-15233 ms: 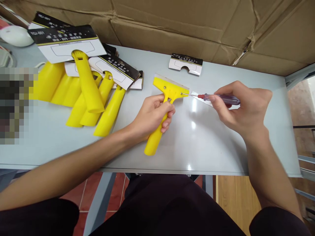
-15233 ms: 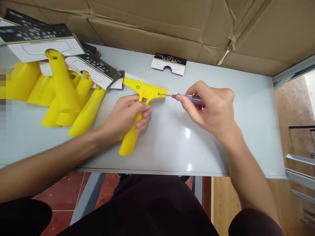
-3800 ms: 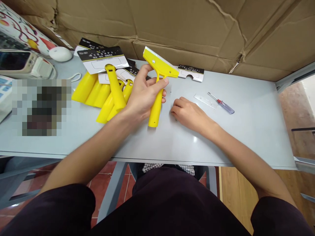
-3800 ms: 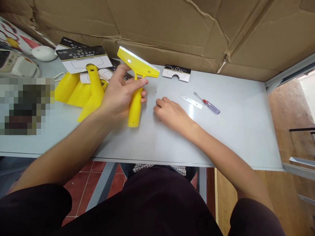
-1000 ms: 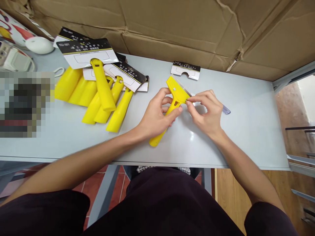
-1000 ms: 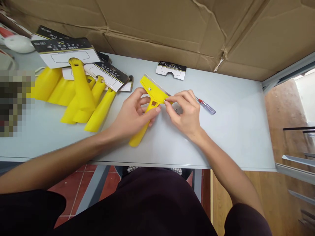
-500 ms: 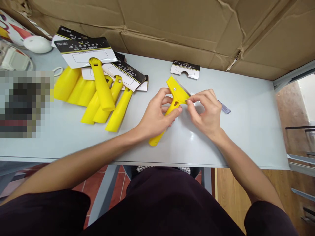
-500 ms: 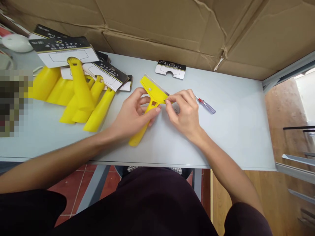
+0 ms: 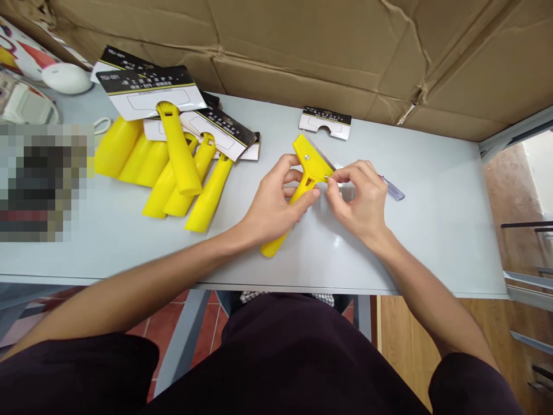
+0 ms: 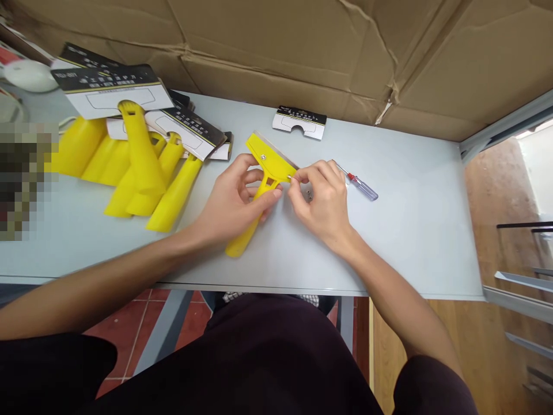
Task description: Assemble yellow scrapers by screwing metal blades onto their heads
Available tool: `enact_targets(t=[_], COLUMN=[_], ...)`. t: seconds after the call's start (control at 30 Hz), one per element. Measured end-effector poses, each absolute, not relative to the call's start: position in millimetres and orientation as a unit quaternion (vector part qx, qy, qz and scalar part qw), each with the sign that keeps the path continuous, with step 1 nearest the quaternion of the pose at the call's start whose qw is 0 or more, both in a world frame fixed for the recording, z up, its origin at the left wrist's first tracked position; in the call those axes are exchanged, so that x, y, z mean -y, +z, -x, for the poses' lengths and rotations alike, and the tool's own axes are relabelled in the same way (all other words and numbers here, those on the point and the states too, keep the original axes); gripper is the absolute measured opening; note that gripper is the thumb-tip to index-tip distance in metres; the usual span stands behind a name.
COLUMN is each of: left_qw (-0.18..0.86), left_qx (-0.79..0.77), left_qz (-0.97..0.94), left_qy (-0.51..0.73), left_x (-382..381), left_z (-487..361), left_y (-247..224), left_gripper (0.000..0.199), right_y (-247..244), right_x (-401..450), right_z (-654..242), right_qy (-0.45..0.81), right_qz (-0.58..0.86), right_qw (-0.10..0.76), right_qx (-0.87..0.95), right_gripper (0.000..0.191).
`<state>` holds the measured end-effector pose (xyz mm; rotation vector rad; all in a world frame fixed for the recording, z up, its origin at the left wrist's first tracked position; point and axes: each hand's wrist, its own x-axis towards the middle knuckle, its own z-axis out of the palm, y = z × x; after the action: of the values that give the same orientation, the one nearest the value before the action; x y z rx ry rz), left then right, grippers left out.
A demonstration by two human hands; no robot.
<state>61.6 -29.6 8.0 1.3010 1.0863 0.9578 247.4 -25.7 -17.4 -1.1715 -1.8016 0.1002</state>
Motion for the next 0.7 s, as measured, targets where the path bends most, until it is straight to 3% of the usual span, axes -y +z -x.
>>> enact_targets(t=[0.7], left_qw=[0.558], left_qx=[-0.466], left_qz=[-0.563], left_qy=[0.394], left_x=[31.8], left_z=[-61.1], left_y=[10.1], left_gripper=[0.042], right_y=[-14.1], right_x=[24.0], right_z=[-249.7], right_qy=[0.019], right_qz=[0.449], right_qw=[0.498], right_qx=[0.741], right_gripper=[0.011])
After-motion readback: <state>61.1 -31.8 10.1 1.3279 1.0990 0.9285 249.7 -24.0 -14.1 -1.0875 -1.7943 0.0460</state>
